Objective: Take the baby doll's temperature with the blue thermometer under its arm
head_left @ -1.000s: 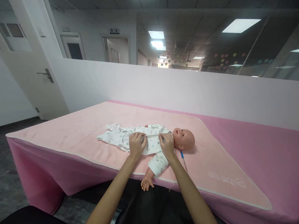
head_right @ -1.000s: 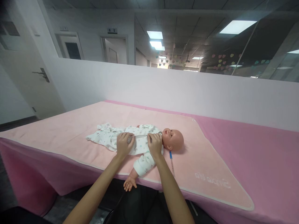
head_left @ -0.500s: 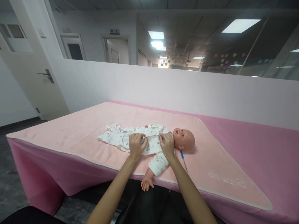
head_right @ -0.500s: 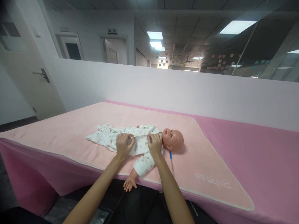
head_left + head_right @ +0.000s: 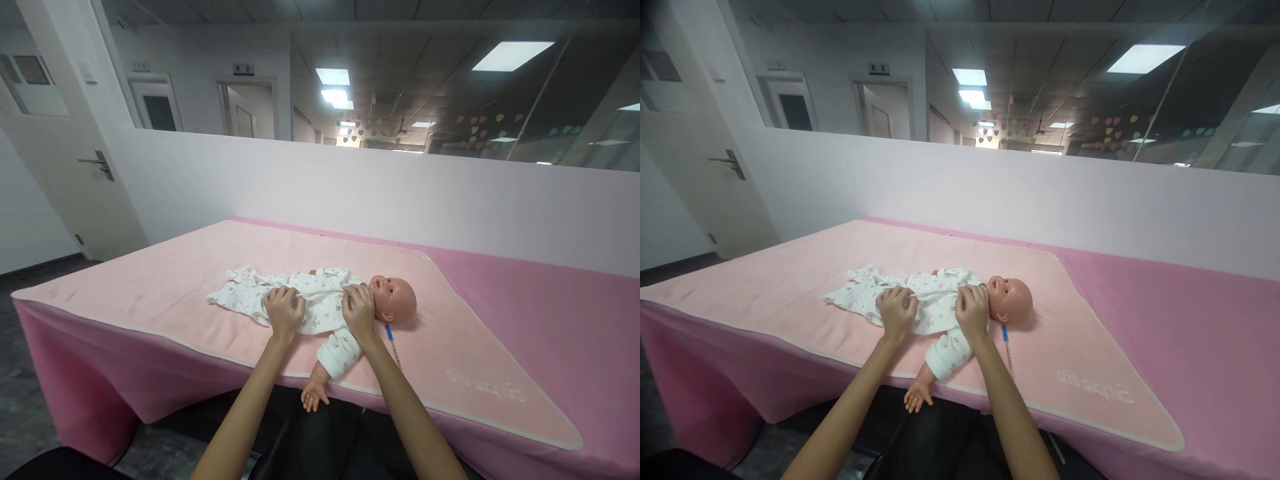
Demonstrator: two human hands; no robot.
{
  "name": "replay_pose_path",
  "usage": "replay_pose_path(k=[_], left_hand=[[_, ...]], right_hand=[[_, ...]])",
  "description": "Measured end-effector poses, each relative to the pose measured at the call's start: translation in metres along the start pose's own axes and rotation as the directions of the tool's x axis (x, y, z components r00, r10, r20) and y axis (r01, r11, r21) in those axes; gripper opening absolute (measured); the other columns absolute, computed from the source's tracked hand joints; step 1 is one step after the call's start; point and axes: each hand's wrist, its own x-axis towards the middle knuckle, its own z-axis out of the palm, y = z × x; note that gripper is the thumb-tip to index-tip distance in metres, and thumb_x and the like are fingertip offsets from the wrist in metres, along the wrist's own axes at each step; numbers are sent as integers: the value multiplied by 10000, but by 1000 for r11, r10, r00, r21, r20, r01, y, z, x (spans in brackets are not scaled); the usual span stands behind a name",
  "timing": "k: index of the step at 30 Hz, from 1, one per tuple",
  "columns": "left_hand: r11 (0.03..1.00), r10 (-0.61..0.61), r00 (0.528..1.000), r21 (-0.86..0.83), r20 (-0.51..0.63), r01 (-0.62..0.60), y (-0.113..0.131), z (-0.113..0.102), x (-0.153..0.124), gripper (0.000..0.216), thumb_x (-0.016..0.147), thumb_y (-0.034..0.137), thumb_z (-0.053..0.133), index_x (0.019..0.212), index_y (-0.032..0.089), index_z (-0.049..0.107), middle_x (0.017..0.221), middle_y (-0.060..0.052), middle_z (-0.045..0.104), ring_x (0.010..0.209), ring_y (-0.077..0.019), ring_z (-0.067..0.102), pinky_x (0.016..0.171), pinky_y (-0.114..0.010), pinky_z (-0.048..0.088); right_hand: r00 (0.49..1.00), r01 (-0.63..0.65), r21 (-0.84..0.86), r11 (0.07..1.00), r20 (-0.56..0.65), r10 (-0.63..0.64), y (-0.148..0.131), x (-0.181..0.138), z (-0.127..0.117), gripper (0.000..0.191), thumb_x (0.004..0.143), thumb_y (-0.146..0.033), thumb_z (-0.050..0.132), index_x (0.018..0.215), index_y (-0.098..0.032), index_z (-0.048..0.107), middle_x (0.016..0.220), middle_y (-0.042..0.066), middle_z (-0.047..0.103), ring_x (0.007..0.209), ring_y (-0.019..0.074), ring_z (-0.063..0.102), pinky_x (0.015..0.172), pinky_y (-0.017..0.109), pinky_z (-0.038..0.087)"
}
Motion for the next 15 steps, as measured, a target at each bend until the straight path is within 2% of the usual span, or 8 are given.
replay_pose_path(k=[3, 6, 10, 13, 15], left_hand=[[998, -64, 996, 15, -57, 65, -2, 0, 4, 121, 770, 231, 464, 722, 193, 569, 746, -34, 580, 801, -210, 478, 812, -366, 279], [999, -39, 993, -13, -112, 38, 5, 0, 8, 135, 787, 253, 470, 812, 190, 586, 820, -50, 593, 857, -220, 489, 849, -377, 277], [983, 126, 987, -120, -98, -137, 34, 4, 16, 171, 817, 223, 440, 918, 185, 573, 878, -62, 590, 888, -211, 498, 838, -346, 325], [920, 297, 955, -267, -1, -286, 60, 16, 30, 206, 852, 192, 377, 941, 190, 563, 887, -58, 591, 878, -184, 517, 818, -310, 361], [872, 382, 921, -357, 70, -334, 73, 28, 43, 244, 868, 191, 342, 981, 202, 558, 922, -54, 591, 893, -173, 524, 813, -298, 373]], right_hand=[[1000, -7, -47, 999, -25, 6, -2, -11, -25, 215, 818, -175, 415, 926, -174, 601, 961, 65, 609, 948, 186, 510, 875, 336, 366], [997, -69, -158, 985, 15, 73, 5, -42, -64, 194, 831, -211, 434, 917, -171, 603, 919, 57, 624, 910, 186, 525, 864, 334, 368], [965, -167, -440, 882, 111, 238, 19, -96, -110, 192, 814, -284, 485, 860, -160, 624, 857, 72, 640, 826, 217, 539, 754, 336, 381], [945, -177, -573, 800, 127, 300, 20, -121, -129, 208, 776, -337, 538, 835, -160, 631, 865, 83, 644, 832, 241, 542, 749, 353, 366], [938, -193, -598, 778, 120, 325, 17, -125, -135, 177, 777, -324, 535, 796, -174, 626, 839, 69, 645, 817, 233, 547, 754, 352, 359]])
